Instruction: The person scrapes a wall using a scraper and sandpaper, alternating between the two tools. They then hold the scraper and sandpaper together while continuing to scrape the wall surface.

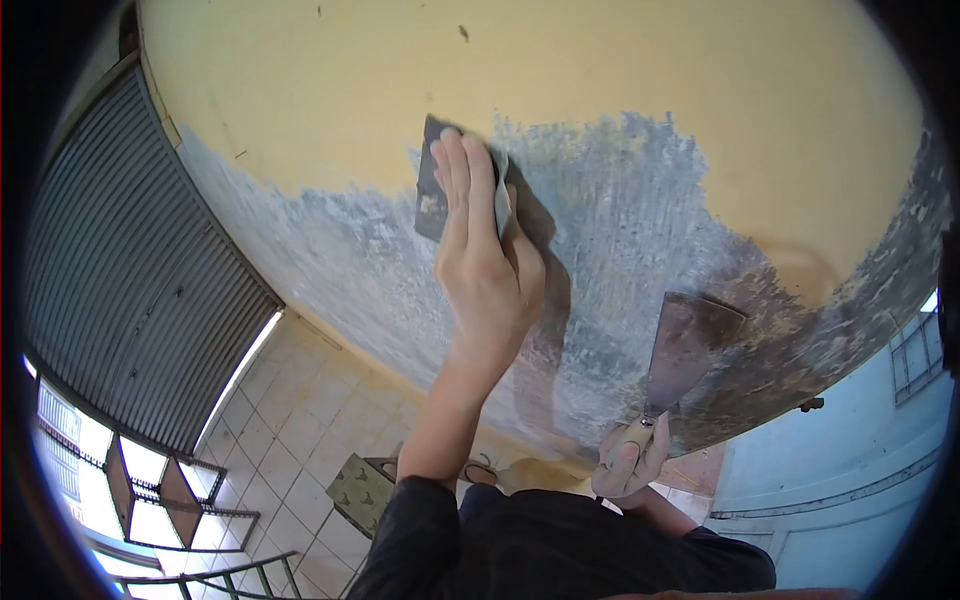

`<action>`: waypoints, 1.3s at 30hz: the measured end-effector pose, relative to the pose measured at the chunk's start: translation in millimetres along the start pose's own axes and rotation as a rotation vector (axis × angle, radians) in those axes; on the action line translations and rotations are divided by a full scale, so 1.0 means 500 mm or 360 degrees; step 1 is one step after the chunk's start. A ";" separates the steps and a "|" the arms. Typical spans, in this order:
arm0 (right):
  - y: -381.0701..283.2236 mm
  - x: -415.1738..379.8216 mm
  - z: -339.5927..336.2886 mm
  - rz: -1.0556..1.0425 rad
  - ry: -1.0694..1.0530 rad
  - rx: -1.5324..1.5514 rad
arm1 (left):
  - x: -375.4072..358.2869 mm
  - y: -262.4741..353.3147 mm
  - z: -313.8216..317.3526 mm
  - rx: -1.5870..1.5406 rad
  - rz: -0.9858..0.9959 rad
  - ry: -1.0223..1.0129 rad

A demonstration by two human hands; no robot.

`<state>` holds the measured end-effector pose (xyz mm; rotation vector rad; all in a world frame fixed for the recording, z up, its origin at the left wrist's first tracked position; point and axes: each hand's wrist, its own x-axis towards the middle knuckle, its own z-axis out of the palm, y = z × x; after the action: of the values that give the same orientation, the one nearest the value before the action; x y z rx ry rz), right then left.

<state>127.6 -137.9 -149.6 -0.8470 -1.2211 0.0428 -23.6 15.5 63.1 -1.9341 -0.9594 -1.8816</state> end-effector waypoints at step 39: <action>-0.035 -0.035 -0.020 0.0163 0.0013 -0.0024 | -0.135 0.018 0.010 -0.0172 -0.0092 -0.0079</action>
<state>122.3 -163.8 -154.1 -0.9217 -1.1712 0.1127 -9.3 -5.9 -0.3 -2.0443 -0.9559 -1.9636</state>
